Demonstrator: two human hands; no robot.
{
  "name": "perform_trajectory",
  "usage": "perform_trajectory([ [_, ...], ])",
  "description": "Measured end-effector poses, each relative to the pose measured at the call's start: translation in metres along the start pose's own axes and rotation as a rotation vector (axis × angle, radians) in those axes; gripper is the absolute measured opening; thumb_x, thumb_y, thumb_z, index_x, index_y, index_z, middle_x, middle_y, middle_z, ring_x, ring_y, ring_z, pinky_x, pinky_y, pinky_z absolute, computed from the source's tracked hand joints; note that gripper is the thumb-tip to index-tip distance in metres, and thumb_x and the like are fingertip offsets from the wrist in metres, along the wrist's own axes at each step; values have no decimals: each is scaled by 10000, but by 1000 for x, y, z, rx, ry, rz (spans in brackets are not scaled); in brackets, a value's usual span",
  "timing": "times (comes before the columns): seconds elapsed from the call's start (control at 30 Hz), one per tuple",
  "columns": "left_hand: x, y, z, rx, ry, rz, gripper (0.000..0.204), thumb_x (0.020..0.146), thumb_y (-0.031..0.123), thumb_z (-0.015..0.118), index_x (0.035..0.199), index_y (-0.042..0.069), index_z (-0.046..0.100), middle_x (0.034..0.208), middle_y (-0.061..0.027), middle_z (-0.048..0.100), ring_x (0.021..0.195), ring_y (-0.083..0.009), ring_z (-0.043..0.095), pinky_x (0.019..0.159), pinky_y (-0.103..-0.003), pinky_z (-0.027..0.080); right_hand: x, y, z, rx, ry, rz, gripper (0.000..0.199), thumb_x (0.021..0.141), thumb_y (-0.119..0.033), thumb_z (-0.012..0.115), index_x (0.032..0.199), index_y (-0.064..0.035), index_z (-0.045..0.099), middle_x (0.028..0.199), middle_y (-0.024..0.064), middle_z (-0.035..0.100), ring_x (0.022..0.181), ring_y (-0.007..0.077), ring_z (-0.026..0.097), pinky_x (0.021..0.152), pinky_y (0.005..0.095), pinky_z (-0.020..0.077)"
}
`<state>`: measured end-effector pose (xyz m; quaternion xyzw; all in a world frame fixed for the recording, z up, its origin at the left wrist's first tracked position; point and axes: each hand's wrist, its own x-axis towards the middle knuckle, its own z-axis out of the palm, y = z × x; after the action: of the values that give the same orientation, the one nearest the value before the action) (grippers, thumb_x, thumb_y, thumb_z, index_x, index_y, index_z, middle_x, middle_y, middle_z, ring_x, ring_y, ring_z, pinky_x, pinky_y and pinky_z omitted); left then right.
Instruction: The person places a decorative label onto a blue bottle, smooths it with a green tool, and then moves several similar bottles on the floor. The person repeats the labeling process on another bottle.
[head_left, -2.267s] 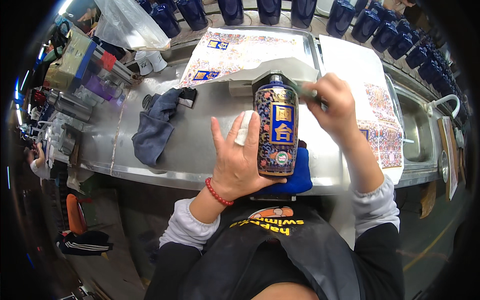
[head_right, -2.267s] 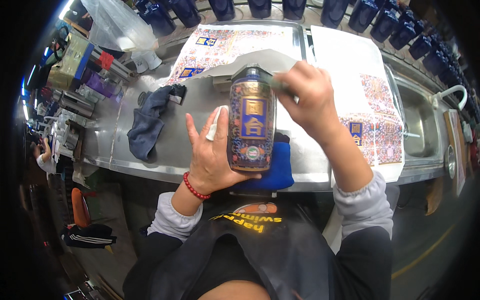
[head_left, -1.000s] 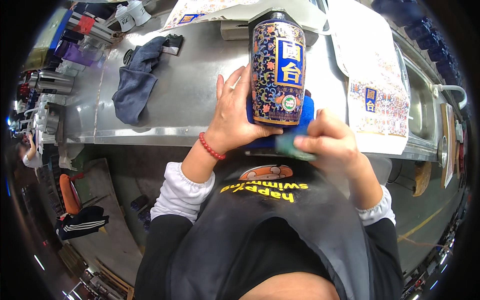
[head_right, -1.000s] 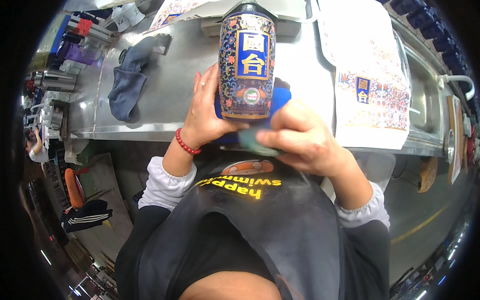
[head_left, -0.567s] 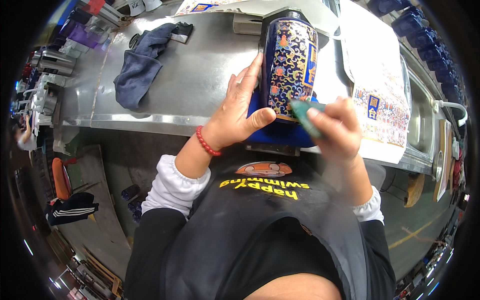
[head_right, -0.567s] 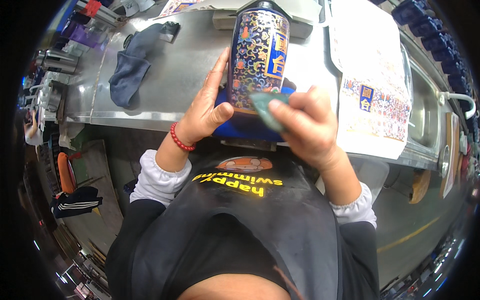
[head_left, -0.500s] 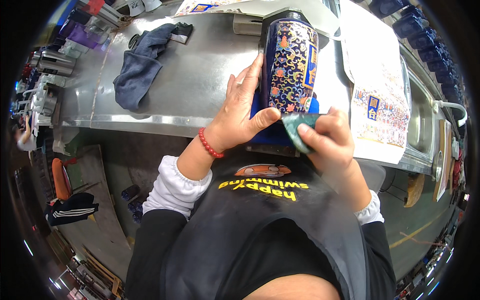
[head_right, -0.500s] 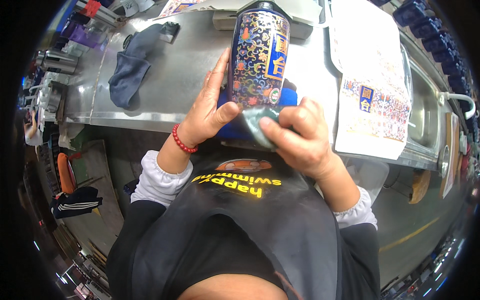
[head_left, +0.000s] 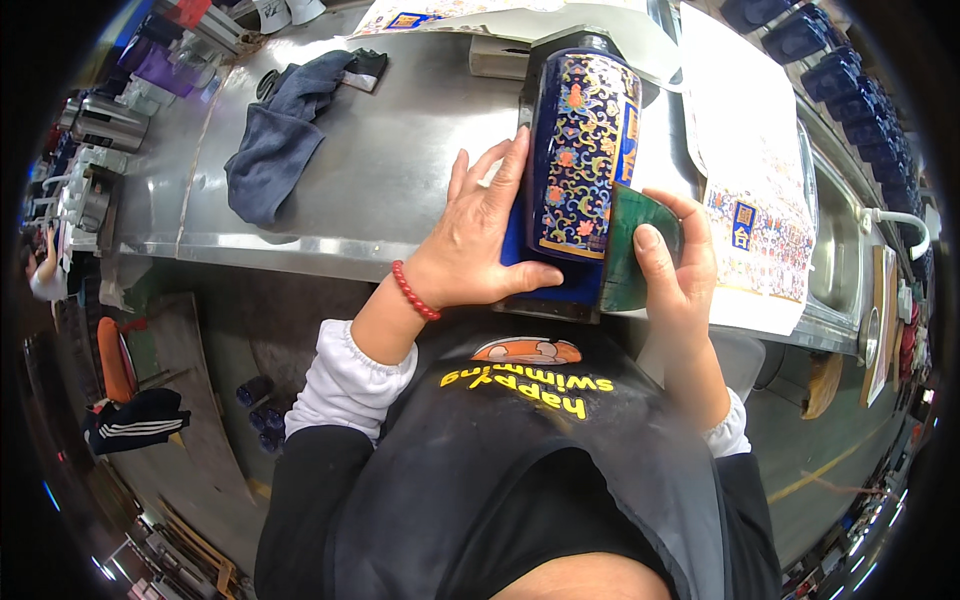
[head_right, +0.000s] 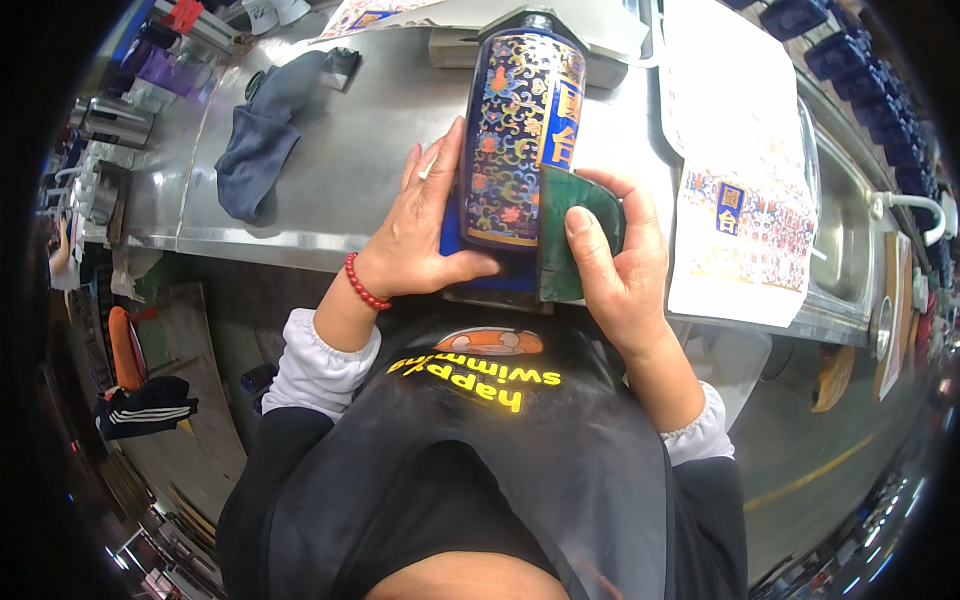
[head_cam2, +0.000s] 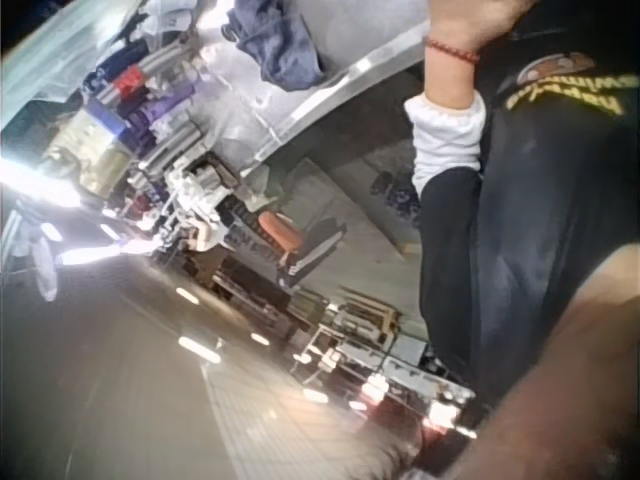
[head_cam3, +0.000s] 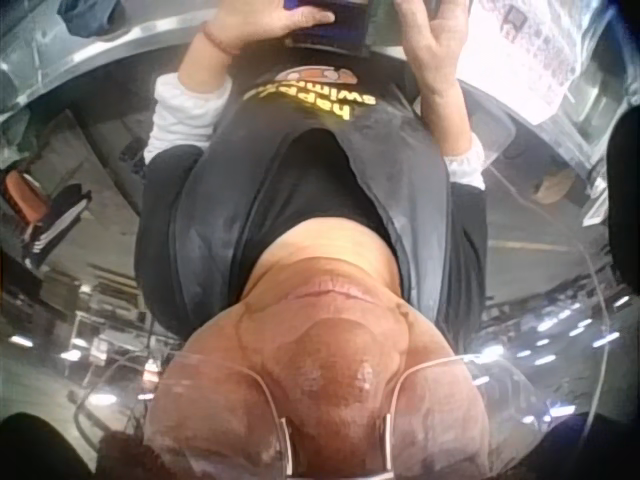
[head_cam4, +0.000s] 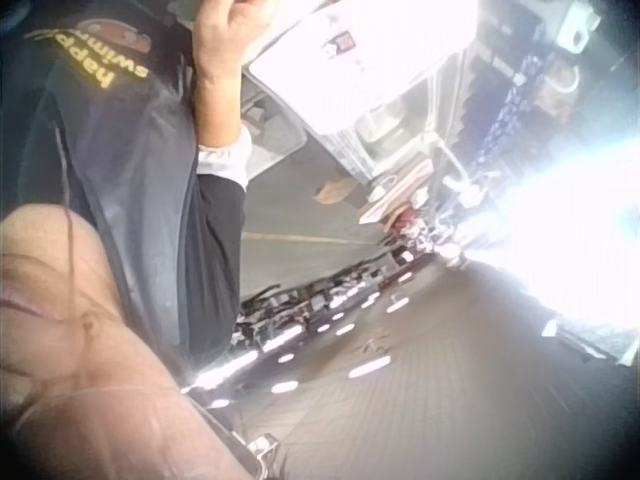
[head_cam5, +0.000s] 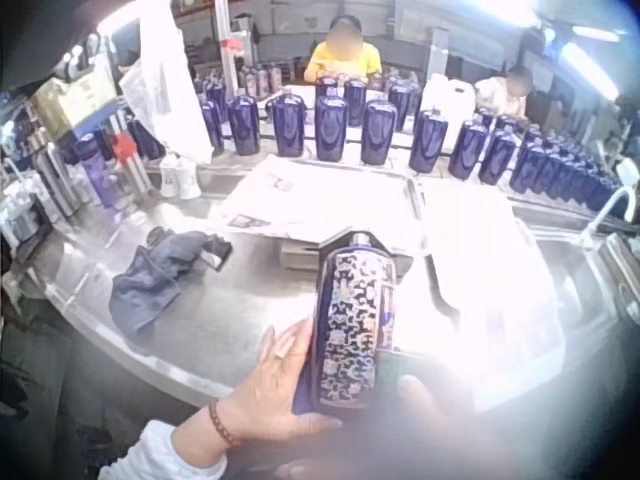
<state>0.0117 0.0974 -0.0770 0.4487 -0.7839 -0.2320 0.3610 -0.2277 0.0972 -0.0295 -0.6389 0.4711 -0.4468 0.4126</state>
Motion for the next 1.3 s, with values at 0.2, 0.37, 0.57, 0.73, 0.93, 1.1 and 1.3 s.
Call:
perform_trajectory([
  [0.2,4,3,-6,200,91,50,1196,696,566,847,1572,-25,287,1429,-232,555,1413,-489,401,1147,-729,85,9,-25,6,-181,-84,-72,314,974,-90,608,1278,-15,577,1013,142,688,902,222,676,827,324,526],
  [0.37,7,11,-14,287,92,54,1132,692,546,850,1527,-46,367,1358,-199,617,1392,-493,424,1124,-759,102,18,-44,22,-323,-143,-158,373,939,-33,594,1311,-21,572,1029,234,706,876,343,724,792,378,549],
  [0.57,5,10,-12,322,137,85,1094,698,539,835,1504,-56,395,1306,-213,638,1412,-488,389,1123,-757,125,21,-54,29,-433,-208,-228,433,918,-15,595,1350,5,565,1099,248,701,930,386,720,830,389,555],
  [0.73,5,3,-4,148,117,-47,1170,706,601,817,1525,-76,327,1181,-218,678,1457,-498,305,1135,-743,107,21,-44,17,66,20,74,408,1007,-40,534,1413,4,518,1156,102,671,1011,119,622,888,259,518],
  [0.93,6,2,-5,183,76,-10,1169,703,578,815,1524,-89,317,1048,-190,705,1458,-510,292,1136,-744,90,33,-32,20,-27,-57,64,406,1004,-57,546,1406,-6,534,1244,95,626,1115,137,589,1006,285,461],
  [1.1,7,4,-9,184,80,3,1129,706,543,820,1492,-116,348,1042,-183,706,1448,-510,310,1134,-746,92,41,-54,29,-314,-147,92,378,989,-42,558,1365,-9,582,1187,76,650,1047,119,598,950,266,481],
  [1.3,8,8,-14,189,105,23,1073,722,502,816,1465,-135,376,976,-219,695,1448,-490,328,1145,-732,84,61,-54,20,71,11,98,414,991,-49,559,1403,-12,564,1116,89,697,961,123,651,863,252,521],
])
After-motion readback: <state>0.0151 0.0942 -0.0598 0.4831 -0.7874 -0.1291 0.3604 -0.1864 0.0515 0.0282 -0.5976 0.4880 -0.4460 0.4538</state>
